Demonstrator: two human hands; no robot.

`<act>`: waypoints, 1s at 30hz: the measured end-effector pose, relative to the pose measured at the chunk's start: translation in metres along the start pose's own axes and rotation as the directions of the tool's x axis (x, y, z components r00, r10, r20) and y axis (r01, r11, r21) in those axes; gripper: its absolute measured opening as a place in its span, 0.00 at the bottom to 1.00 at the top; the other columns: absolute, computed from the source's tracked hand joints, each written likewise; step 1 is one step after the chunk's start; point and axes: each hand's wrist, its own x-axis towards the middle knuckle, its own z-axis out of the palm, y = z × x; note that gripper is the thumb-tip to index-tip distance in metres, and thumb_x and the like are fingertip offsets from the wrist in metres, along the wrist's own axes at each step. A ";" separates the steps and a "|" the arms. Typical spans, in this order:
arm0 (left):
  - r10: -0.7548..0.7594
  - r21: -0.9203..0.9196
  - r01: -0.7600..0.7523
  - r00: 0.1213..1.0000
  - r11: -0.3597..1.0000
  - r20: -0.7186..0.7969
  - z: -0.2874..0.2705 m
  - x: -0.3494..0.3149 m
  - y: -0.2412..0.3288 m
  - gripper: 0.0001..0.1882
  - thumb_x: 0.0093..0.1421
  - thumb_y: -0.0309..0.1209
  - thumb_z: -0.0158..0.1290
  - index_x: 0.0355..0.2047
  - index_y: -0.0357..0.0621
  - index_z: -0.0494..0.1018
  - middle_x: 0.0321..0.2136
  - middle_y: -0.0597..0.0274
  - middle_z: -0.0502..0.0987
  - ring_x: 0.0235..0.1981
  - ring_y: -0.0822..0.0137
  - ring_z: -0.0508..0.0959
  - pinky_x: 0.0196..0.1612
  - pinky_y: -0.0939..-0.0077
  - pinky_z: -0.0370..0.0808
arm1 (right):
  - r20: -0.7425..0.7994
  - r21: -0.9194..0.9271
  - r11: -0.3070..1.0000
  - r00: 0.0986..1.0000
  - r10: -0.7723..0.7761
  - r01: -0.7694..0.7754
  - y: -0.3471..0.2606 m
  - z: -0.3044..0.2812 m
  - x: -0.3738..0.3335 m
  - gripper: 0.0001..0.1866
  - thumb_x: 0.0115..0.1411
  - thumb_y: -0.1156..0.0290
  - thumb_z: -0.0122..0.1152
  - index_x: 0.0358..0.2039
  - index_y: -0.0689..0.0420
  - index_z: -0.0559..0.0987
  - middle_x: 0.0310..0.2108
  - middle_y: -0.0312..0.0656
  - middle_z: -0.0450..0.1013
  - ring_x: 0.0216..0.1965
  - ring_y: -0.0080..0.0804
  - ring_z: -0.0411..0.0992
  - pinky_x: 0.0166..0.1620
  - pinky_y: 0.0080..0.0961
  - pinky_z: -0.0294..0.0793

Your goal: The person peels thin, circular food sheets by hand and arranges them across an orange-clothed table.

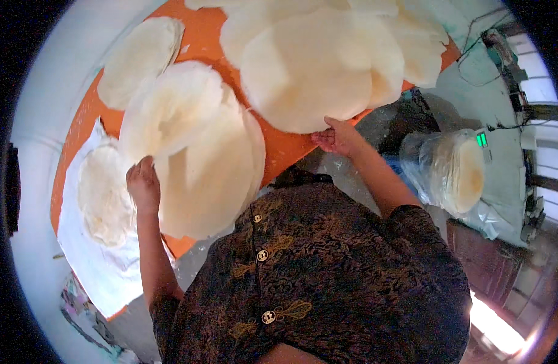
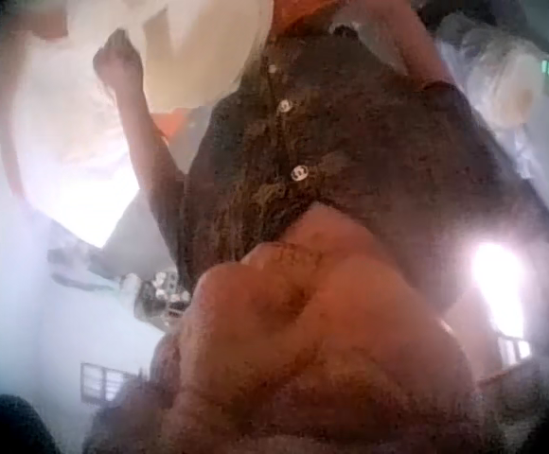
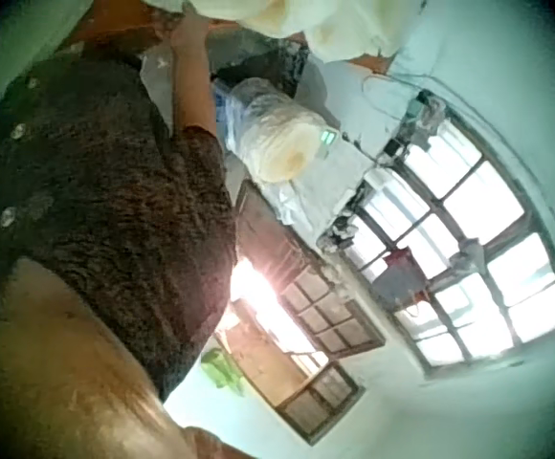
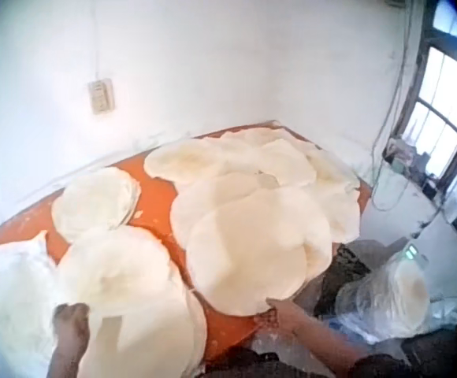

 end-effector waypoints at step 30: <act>-0.905 -0.885 0.281 0.105 -0.371 0.413 -0.043 -0.078 -0.011 0.09 0.53 0.25 0.50 0.34 0.36 0.69 0.33 0.57 0.73 0.32 0.65 0.74 0.37 0.73 0.73 | 0.700 -0.503 0.089 0.466 -0.541 0.859 0.015 0.181 -0.097 0.14 0.54 0.78 0.52 0.43 0.59 0.69 0.38 0.37 0.68 0.39 0.21 0.66 0.37 0.16 0.66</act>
